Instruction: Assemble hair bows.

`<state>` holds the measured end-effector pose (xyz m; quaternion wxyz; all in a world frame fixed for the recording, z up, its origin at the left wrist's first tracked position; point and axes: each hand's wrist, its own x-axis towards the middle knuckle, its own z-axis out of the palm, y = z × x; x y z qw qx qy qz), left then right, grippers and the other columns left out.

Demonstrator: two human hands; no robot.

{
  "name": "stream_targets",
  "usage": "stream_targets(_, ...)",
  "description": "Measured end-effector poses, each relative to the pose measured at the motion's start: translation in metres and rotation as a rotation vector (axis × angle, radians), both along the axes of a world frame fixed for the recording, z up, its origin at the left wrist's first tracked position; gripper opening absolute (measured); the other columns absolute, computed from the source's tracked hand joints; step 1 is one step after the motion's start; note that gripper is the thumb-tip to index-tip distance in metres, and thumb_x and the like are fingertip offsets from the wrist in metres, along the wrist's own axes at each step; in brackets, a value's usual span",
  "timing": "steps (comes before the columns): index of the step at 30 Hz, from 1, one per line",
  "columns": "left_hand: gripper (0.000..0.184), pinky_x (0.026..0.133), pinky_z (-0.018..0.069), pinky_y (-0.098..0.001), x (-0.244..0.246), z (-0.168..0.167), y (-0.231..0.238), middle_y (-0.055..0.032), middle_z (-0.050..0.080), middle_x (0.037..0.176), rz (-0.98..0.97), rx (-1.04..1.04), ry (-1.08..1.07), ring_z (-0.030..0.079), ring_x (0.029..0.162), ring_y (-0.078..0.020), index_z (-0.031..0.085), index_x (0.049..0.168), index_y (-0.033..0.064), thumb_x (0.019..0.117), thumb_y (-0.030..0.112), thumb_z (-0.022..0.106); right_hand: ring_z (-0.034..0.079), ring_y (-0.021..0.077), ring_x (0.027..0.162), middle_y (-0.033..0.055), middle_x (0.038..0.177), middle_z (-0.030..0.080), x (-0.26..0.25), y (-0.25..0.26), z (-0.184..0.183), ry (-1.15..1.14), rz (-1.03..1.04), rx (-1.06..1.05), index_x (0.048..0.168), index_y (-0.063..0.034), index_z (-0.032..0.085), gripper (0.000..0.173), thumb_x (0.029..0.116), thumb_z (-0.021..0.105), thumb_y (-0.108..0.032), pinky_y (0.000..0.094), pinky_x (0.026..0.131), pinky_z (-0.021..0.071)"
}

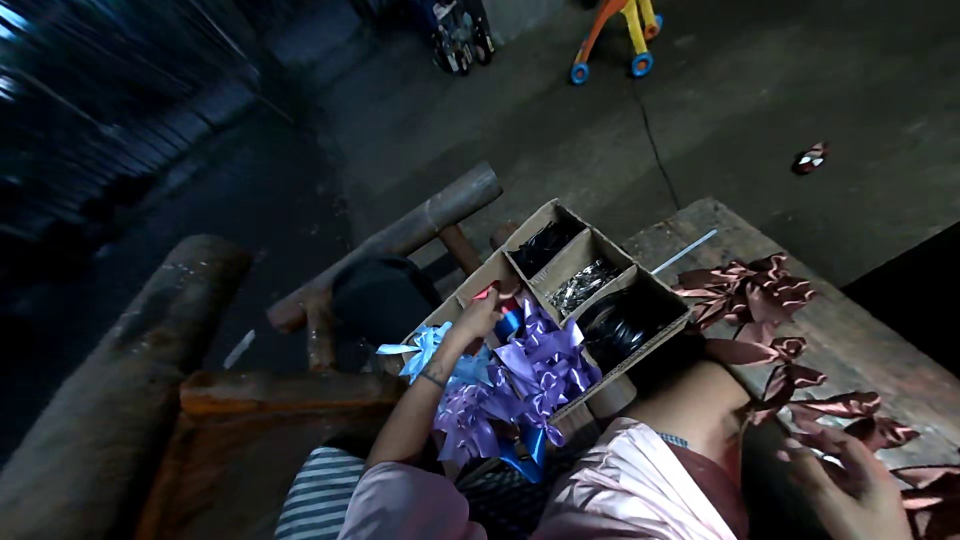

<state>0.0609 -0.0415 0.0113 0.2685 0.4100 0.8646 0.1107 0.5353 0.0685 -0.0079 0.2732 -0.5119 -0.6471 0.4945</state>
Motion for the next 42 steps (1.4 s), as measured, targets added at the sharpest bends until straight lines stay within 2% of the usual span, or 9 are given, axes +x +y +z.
stream_targets(4, 0.041, 0.084, 0.0529, -0.0531, 0.003, 0.019, -0.021, -0.0242, 0.064, 0.118, 0.178, 0.213, -0.141, 0.065, 0.096, -0.0358, 0.050, 0.142, 0.0036, 0.1065, 0.023, 0.055, 0.061, 0.0023, 0.084, 0.0137, 0.111, 0.058, -0.004, -0.001, 0.000, 0.005, 0.001, -0.038, 0.132, 0.0109, 0.049, 0.037, 0.0990, 0.055, -0.006, 0.0199, 0.073, 0.0536)
stream_targets(9, 0.042, 0.097, 0.0473, -0.0664, 0.019, -0.035, 0.017, -0.0294, 0.066, 0.117, -0.154, -0.090, -0.068, 0.064, 0.111, -0.0462, 0.059, 0.132, -0.0033, 0.0954, 0.015, 0.070, 0.060, 0.0010, 0.085, 0.0127, 0.110, 0.059, -0.013, -0.001, -0.004, 0.040, 0.040, -0.040, 0.132, 0.0116, 0.049, 0.038, 0.0996, 0.055, -0.007, 0.0183, 0.072, 0.0532)
stream_targets(17, 0.072, 0.109, 0.0409, -0.0607, 0.069, -0.033, 0.029, -0.0329, 0.049, 0.144, -0.083, -0.297, -0.141, 0.052, 0.132, -0.0457, 0.017, 0.157, -0.0074, 0.1020, 0.015, 0.057, 0.061, 0.0052, 0.084, 0.0157, 0.110, 0.058, -0.004, -0.002, -0.002, -0.005, 0.020, -0.078, 0.135, 0.0136, 0.047, 0.040, 0.1004, 0.053, -0.006, 0.0227, 0.073, 0.0542)
stream_targets(21, 0.048, 0.104, 0.0442, -0.0615, 0.080, -0.032, 0.028, -0.0306, 0.061, 0.130, -0.011, -0.187, -0.027, 0.058, 0.123, -0.0463, 0.048, 0.144, -0.0049, 0.1012, 0.013, 0.058, 0.061, 0.0030, 0.084, 0.0142, 0.110, 0.059, -0.007, -0.003, -0.010, 0.012, 0.031, -0.086, 0.134, 0.0138, 0.046, 0.040, 0.1003, 0.053, -0.006, 0.0210, 0.072, 0.0541)
stream_targets(25, 0.037, 0.098, 0.0474, -0.0635, 0.064, -0.031, 0.017, -0.0309, 0.065, 0.117, 0.091, 0.055, -0.048, 0.063, 0.113, -0.0476, 0.059, 0.129, -0.0062, 0.0960, 0.009, 0.067, 0.061, 0.0012, 0.081, 0.0106, 0.106, 0.059, -0.010, -0.004, -0.010, 0.002, 0.049, -0.095, 0.132, 0.0122, 0.048, 0.037, 0.1000, 0.054, -0.006, 0.0192, 0.070, 0.0536)
stream_targets(28, 0.045, 0.091, 0.0528, -0.0604, 0.041, -0.016, -0.004, -0.0276, 0.067, 0.118, 0.207, 0.244, -0.213, 0.066, 0.105, -0.0417, 0.058, 0.133, -0.0028, 0.0932, 0.011, 0.074, 0.061, 0.0022, 0.082, 0.0108, 0.107, 0.059, -0.005, -0.003, -0.009, -0.015, 0.044, -0.112, 0.135, 0.0115, 0.047, 0.039, 0.1009, 0.053, -0.006, 0.0206, 0.071, 0.0541)
stream_targets(31, 0.046, 0.067, 0.0507, -0.0342, 0.029, 0.011, -0.032, -0.0134, 0.065, 0.105, 0.309, 0.378, -0.413, 0.058, 0.077, -0.0159, 0.055, 0.134, 0.0042, 0.0922, 0.007, 0.073, 0.061, 0.0006, 0.081, 0.0092, 0.106, 0.058, 0.000, -0.002, -0.011, -0.023, 0.035, -0.118, 0.134, 0.0116, 0.046, 0.038, 0.1013, 0.053, -0.007, 0.0200, 0.071, 0.0545)
stream_targets(36, 0.055, 0.084, 0.0591, -0.0355, 0.018, 0.023, -0.054, -0.0145, 0.062, 0.128, 0.376, 0.514, -0.627, 0.067, 0.099, -0.0209, 0.051, 0.140, 0.0049, 0.0900, -0.006, 0.071, 0.061, 0.0012, 0.081, 0.0095, 0.106, 0.059, 0.000, -0.002, -0.014, -0.039, 0.044, -0.137, 0.134, 0.0121, 0.046, 0.039, 0.1011, 0.054, -0.008, 0.0208, 0.070, 0.0544)
stream_targets(42, 0.041, 0.079, 0.0585, -0.0314, 0.033, 0.040, -0.056, -0.0120, 0.067, 0.115, 0.404, 0.532, -0.608, 0.068, 0.089, -0.0167, 0.054, 0.135, 0.0051, 0.0959, 0.002, 0.067, 0.061, -0.0007, 0.081, 0.0072, 0.106, 0.058, -0.003, -0.001, -0.012, -0.032, 0.082, -0.129, 0.135, 0.0114, 0.045, 0.040, 0.1011, 0.053, -0.009, 0.0190, 0.070, 0.0546)
